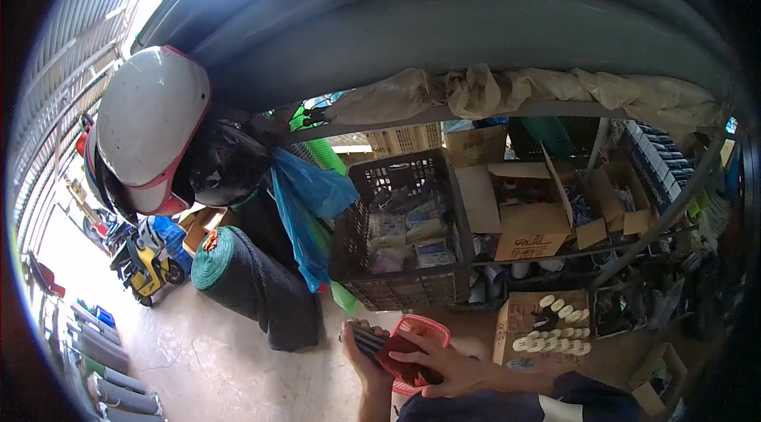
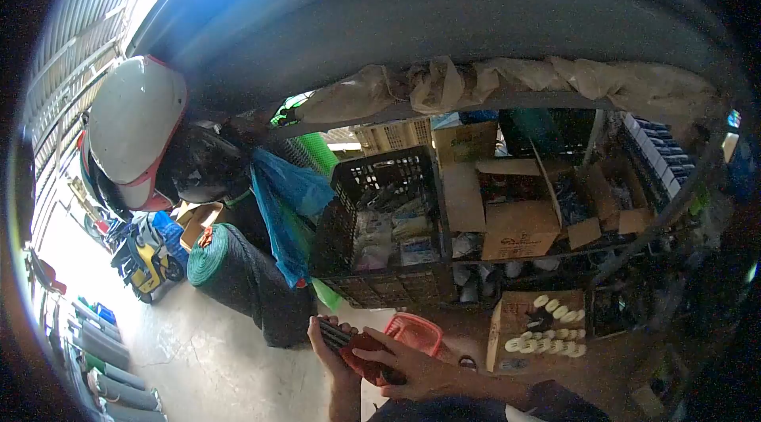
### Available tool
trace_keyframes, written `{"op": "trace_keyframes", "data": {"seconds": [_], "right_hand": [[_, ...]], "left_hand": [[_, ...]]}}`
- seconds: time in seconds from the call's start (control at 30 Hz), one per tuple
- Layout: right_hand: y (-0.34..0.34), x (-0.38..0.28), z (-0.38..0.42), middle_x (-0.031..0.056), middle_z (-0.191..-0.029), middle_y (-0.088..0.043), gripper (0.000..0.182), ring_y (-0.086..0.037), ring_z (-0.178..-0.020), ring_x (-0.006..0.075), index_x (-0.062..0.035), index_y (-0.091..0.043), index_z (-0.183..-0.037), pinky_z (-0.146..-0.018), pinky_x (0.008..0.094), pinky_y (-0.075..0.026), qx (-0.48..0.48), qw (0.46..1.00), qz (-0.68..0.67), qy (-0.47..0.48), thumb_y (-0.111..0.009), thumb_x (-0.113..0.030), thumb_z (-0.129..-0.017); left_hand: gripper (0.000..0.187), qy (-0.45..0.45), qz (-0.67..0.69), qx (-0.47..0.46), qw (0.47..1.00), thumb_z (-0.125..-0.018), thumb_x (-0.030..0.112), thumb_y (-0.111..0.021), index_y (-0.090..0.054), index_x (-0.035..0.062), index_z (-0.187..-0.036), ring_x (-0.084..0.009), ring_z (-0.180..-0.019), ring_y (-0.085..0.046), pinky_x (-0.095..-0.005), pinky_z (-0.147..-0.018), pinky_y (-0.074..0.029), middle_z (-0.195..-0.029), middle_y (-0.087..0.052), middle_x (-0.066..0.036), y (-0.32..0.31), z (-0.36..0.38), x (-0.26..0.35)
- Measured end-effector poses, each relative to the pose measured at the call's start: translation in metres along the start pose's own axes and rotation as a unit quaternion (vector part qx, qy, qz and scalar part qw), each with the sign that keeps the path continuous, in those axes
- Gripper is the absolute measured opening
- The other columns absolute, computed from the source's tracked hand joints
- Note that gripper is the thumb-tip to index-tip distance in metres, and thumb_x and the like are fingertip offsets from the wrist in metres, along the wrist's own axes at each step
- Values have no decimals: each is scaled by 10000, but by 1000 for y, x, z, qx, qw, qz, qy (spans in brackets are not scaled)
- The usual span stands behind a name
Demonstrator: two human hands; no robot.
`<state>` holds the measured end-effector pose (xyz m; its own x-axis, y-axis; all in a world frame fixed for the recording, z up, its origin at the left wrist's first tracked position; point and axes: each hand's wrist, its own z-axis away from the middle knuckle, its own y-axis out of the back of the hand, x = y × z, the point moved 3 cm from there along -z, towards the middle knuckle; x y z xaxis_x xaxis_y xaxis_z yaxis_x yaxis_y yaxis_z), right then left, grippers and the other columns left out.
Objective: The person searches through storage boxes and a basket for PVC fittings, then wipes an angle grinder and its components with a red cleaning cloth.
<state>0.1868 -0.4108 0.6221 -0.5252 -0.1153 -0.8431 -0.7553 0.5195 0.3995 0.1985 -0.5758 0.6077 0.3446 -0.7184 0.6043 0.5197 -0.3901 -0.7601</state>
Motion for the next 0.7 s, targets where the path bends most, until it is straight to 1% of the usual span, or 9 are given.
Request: {"op": "trace_keyframes", "data": {"seconds": [0.03,0.13,0.23,0.33,0.43,0.47,0.53,0.63,0.7], "right_hand": [[0,1,2,282,-1598,-68,842,-208,-1464,452,-155,-286,-1558,-1153,526,-266,1,999,-52,-1,-617,-575,-907],[7,1,2,270,-1603,-53,811,-166,-1477,445,-148,-262,-1563,-1169,513,-243,-19,994,-103,-37,-576,-563,-941],[10,-11,-2,273,-1588,-124,850,-243,-1459,421,-140,-240,-1567,-1154,475,-296,1,998,50,-49,-624,-540,-922],[15,-17,-12,267,-1508,-331,942,-410,-1371,392,-119,-238,-1559,-1114,438,-368,57,991,26,-122,-706,-541,-859],[34,-19,-17,234,-1339,-534,919,-560,-1212,357,-73,-360,-1489,-1044,414,-442,17,967,6,-255,-795,-492,-796],[33,-15,-15,217,-1300,-564,885,-574,-1184,348,-58,-399,-1452,-1028,414,-451,12,968,-7,-251,-803,-485,-789],[31,1,-5,184,-1223,-625,820,-604,-1126,330,-28,-477,-1377,-996,413,-471,-1,970,-32,-242,-819,-469,-777],[16,28,15,151,-1167,-651,667,-634,-1063,266,0,-530,-1306,-939,387,-499,27,957,-210,-200,-784,-393,-831],[-4,55,42,141,-1153,-652,698,-622,-1090,229,-37,-473,-1360,-950,370,-484,-47,847,-467,-248,-779,-361,-823]], "left_hand": [[266,-8,-5,4,1000,-986,372,-567,-525,109,-985,-166,-692,-568,-338,-655,-495,-831,-529,-25,0,3,0],[273,-35,-41,3,999,-989,370,-561,-526,99,-977,-172,-675,-564,-339,-638,-494,-830,-523,-30,-7,3,2],[281,-59,-54,17,997,-983,366,-569,-522,89,-979,-166,-672,-564,-332,-640,-494,-833,-535,-39,-15,6,0],[249,-148,-215,-16,965,-980,305,-570,-515,62,-981,-165,-696,-580,-326,-658,-507,-833,-556,-59,-12,6,-3],[304,-151,-181,-66,970,-971,328,-607,-518,43,-1024,-170,-629,-583,-314,-591,-508,-784,-566,-71,-30,20,-10],[313,-161,-183,-76,967,-948,302,-642,-512,33,-1039,-193,-609,-591,-326,-572,-514,-768,-568,-91,-36,24,-10],[328,-129,-192,-114,966,-939,299,-652,-505,28,-1052,-201,-616,-597,-329,-575,-517,-767,-575,-102,-33,25,-13],[338,-64,-151,-185,969,-931,292,-659,-495,26,-1057,-213,-616,-597,-347,-570,-520,-762,-573,-110,-33,29,-20],[337,-23,-111,-252,961,-931,293,-656,-487,28,-1054,-220,-613,-591,-365,-562,-520,-761,-565,-109,-33,34,-23]]}}
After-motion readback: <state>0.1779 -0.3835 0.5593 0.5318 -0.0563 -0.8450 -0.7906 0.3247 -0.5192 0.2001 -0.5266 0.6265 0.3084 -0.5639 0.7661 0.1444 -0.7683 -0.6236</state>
